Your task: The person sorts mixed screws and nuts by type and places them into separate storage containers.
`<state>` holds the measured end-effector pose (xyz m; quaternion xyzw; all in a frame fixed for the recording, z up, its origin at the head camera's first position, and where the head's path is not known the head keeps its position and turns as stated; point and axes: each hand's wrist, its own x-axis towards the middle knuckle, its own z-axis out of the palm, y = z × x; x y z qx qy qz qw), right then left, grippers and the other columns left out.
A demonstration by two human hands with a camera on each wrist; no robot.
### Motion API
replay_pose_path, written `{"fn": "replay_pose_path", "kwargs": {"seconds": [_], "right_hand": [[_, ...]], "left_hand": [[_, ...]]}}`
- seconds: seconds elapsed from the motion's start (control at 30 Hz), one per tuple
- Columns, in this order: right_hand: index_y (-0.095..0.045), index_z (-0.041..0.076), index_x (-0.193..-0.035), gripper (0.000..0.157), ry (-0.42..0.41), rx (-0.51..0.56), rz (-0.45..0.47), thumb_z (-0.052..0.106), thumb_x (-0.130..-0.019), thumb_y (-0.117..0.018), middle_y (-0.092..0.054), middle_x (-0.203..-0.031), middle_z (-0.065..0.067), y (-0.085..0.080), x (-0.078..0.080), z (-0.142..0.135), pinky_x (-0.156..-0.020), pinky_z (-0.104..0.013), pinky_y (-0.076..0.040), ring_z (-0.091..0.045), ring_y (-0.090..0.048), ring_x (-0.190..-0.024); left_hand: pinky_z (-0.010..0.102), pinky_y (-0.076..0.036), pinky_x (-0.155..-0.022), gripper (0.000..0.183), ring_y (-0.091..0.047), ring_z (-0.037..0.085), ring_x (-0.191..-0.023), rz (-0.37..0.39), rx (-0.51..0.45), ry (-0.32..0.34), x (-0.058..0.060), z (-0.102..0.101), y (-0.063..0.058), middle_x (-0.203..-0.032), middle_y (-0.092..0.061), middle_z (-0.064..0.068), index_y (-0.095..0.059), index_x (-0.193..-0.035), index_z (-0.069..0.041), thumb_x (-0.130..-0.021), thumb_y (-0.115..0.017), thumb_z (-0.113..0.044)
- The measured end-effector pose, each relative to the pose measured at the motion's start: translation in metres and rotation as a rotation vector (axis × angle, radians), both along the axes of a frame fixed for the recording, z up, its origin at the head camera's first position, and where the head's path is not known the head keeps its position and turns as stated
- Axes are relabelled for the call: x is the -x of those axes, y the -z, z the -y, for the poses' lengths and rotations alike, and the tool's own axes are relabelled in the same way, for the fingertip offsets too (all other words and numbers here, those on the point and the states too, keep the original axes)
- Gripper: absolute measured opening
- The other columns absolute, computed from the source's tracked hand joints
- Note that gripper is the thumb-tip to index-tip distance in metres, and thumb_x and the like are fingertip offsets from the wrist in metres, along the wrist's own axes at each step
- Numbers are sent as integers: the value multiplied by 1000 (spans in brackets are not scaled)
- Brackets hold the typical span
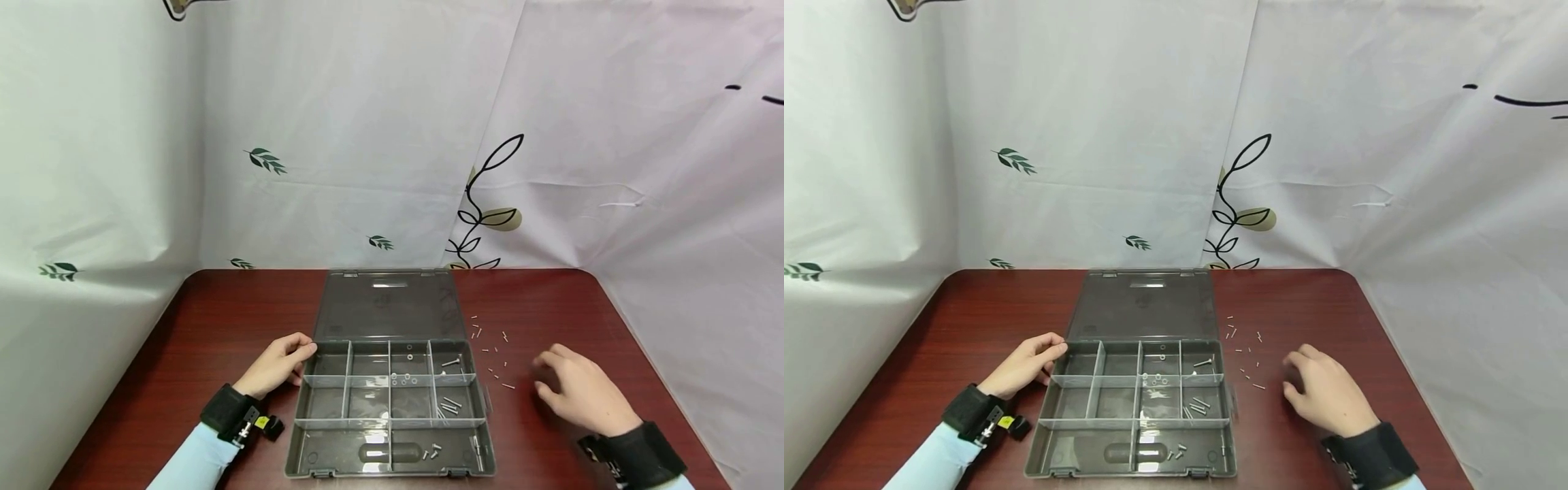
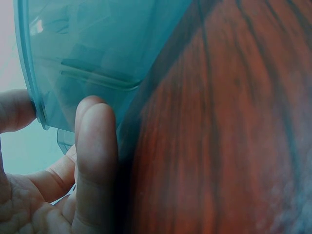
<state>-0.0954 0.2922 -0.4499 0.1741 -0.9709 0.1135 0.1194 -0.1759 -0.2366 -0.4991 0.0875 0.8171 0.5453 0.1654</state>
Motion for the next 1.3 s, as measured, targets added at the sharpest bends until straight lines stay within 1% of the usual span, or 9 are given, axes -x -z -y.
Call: {"fn": "replay_pose_path", "kwargs": {"seconds": [0.17,0.3,0.43,0.57,0.7,0.97,1.03,1.1,1.3], "right_hand": [[-70,19,-96,22,63,-16,124,22,-76,-80,-56,-89,12,11,-13,-22,-68,-30,-48,-3,-54,-78],[-69,22,-91,22,88,-18,135,22,-74,-82,-55,-87,14,18,-20,-30,-68,-31,-49,-3,-54,-77],[-66,24,-87,22,109,-11,147,18,-72,-82,-51,-81,16,22,-24,-33,-64,-29,-46,1,-48,-72],[-62,25,-81,22,116,-3,157,14,-73,-80,-46,-74,17,23,-25,-33,-60,-27,-41,3,-42,-67],[-59,26,-76,24,124,-2,167,12,-73,-78,-46,-70,17,23,-24,-31,-58,-27,-39,3,-40,-63],[-52,25,-70,25,163,36,232,10,-65,-71,-42,-60,13,24,-18,-17,-54,-26,-33,-3,-36,-55],[-51,25,-70,26,146,60,200,9,-64,-70,-41,-60,13,23,-16,-11,-54,-25,-30,-3,-34,-54],[-49,27,-69,28,118,83,126,9,-63,-70,-39,-61,14,21,-11,-3,-53,-24,-29,-2,-33,-54],[-46,30,-69,35,-52,154,-87,6,-57,-69,-38,-65,16,1,11,34,-53,-22,-29,2,-34,-58]], "left_hand": [[39,-57,-60,49,-57,23,-65,-10,9,-4,0,1,0,-83,-52,13,-57,-118,-1,-98,-56,-46],[39,-57,-60,48,-56,23,-65,-15,12,0,0,0,-2,-83,-51,13,-57,-117,-1,-99,-55,-46],[39,-57,-61,49,-56,22,-65,-6,5,3,0,-1,-4,-83,-51,13,-57,-117,-1,-98,-56,-46],[38,-57,-60,49,-56,22,-65,-2,-6,7,1,-2,-4,-83,-51,13,-57,-118,0,-98,-57,-44],[38,-56,-59,49,-56,22,-65,-7,-13,20,0,-4,-7,-83,-51,13,-56,-120,2,-99,-56,-43],[38,-56,-60,49,-56,22,-65,-8,-11,18,-1,-4,-10,-84,-51,13,-56,-120,3,-99,-56,-41],[38,-56,-60,49,-56,22,-65,-7,-12,16,-1,-4,-11,-85,-51,13,-56,-120,2,-99,-56,-41],[38,-56,-59,49,-56,22,-65,-7,-11,14,-2,-4,-11,-85,-51,13,-56,-120,2,-99,-57,-41],[38,-56,-59,49,-56,22,-64,-13,-4,10,-3,-2,-9,-81,-51,13,-56,-120,3,-99,-56,-42]]}}
